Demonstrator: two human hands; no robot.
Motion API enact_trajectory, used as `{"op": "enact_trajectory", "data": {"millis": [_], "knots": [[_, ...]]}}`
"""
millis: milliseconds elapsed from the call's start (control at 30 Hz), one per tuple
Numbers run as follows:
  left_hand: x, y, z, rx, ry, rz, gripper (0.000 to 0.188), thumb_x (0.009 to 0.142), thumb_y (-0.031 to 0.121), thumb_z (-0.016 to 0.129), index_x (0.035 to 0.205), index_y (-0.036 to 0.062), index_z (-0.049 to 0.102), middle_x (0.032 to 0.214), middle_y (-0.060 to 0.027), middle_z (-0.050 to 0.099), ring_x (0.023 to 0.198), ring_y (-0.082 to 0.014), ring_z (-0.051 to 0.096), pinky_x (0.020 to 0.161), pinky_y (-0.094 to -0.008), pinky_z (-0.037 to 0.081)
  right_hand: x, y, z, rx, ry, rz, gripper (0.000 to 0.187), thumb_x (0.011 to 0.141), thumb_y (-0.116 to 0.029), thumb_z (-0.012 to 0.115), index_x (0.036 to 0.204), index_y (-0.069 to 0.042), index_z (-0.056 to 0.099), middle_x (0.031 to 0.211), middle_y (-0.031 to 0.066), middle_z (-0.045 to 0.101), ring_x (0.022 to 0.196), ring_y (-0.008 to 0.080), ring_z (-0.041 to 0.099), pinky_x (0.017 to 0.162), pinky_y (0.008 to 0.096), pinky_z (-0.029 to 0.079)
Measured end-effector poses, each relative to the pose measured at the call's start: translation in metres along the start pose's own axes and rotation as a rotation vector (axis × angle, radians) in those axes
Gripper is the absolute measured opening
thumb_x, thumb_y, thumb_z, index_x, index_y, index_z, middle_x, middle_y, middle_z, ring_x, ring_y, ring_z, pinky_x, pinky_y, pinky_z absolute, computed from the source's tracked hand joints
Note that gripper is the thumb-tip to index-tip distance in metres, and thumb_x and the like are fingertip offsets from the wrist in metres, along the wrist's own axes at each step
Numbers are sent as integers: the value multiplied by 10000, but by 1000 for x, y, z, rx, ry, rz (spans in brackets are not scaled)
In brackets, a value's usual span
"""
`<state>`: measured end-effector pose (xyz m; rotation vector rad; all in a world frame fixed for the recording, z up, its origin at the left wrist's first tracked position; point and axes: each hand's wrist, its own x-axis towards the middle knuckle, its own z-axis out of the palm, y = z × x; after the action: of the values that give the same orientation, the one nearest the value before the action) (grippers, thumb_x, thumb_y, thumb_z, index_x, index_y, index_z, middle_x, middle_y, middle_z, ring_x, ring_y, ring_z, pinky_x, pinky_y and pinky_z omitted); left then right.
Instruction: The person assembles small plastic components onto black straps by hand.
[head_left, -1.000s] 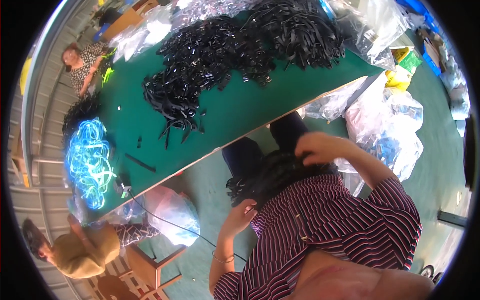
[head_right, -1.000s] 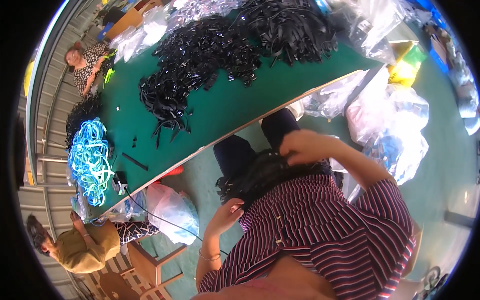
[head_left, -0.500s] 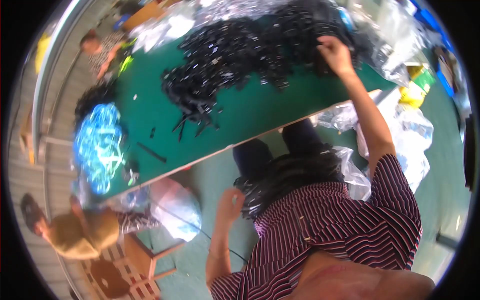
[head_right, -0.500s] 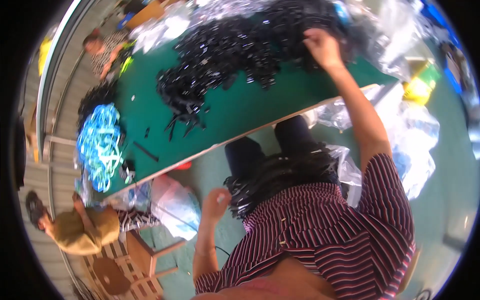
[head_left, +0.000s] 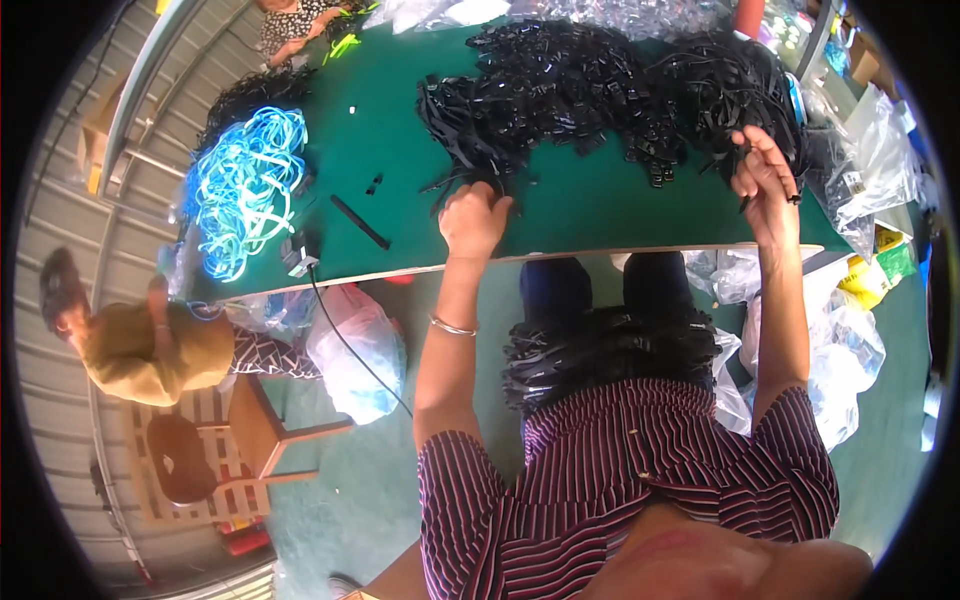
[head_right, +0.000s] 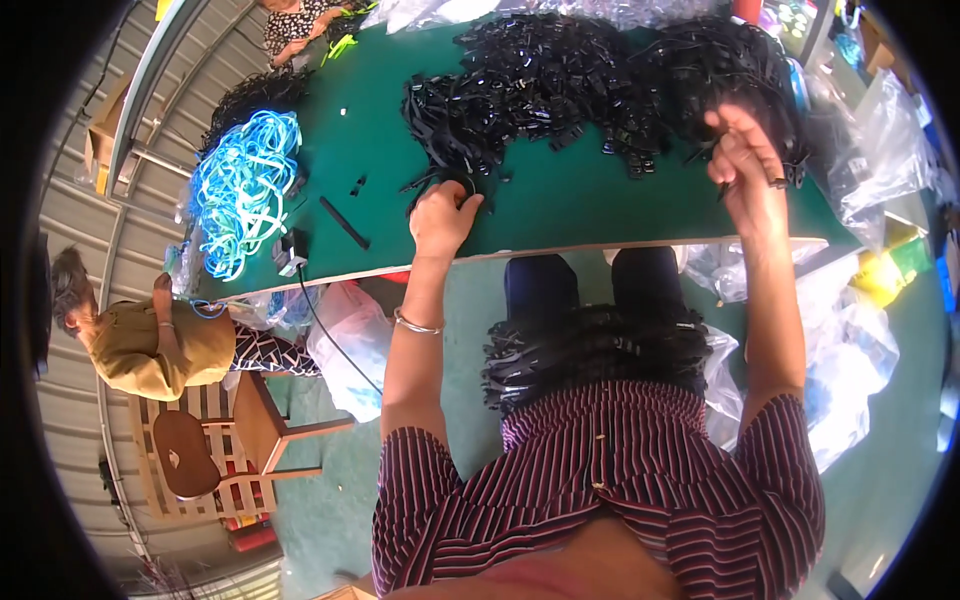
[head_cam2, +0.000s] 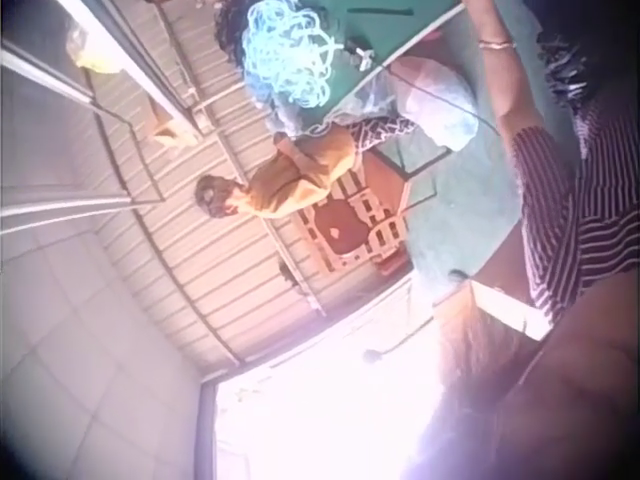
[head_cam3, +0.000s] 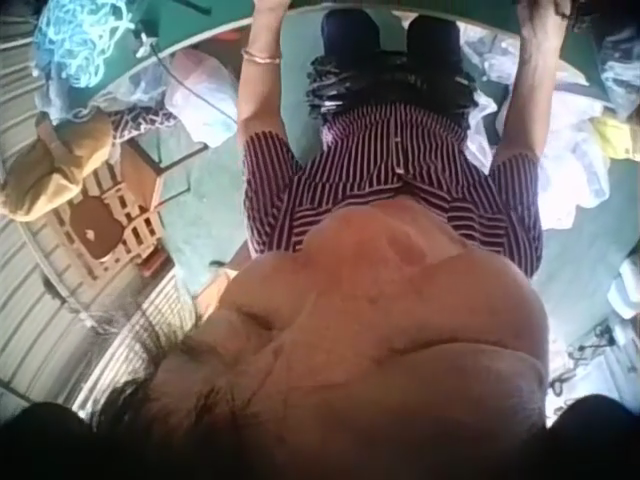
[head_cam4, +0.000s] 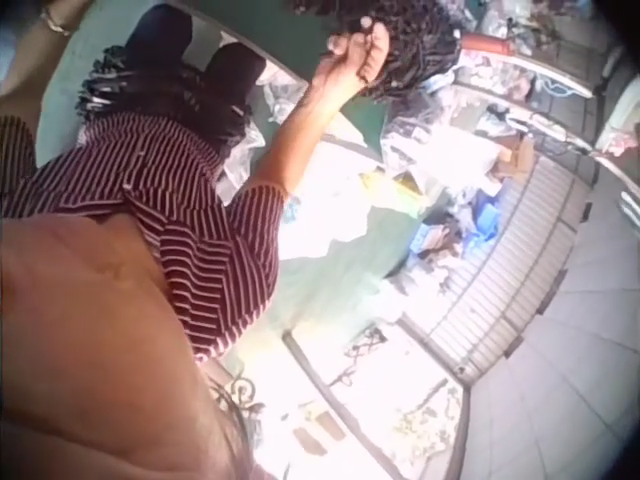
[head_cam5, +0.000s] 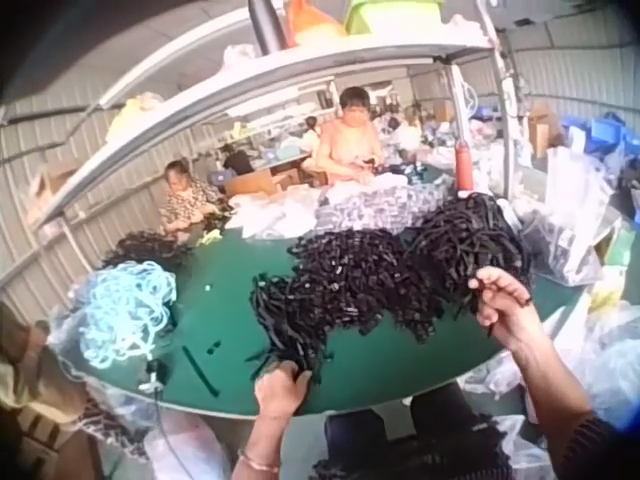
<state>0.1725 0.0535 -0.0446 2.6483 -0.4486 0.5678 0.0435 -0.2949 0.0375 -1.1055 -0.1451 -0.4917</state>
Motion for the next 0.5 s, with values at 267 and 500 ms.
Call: {"op": "enact_trajectory", "data": {"millis": [267, 500], "knots": [[-12, 6, -8, -1129, 142, -324, 123, 903, 172, 515, 867, 61, 553, 764, -68, 624, 626, -121, 537, 608, -243, 438, -20, 33, 59, -95, -183, 106, 305, 860, 10, 458, 1159, -29, 499, 1111, 62, 564, 598, 74, 473, 572, 211, 422], [-57, 107, -15, -1779, -237, -444, 91, 910, 151, 506, 909, 60, 508, 744, -31, 579, 622, -87, 478, 586, -216, 407, -51, 84, 108, -320, -371, 335, 399, 855, 60, 417, 1231, -74, 412, 1026, 57, 544, 630, 100, 553, 562, 234, 475]]}}
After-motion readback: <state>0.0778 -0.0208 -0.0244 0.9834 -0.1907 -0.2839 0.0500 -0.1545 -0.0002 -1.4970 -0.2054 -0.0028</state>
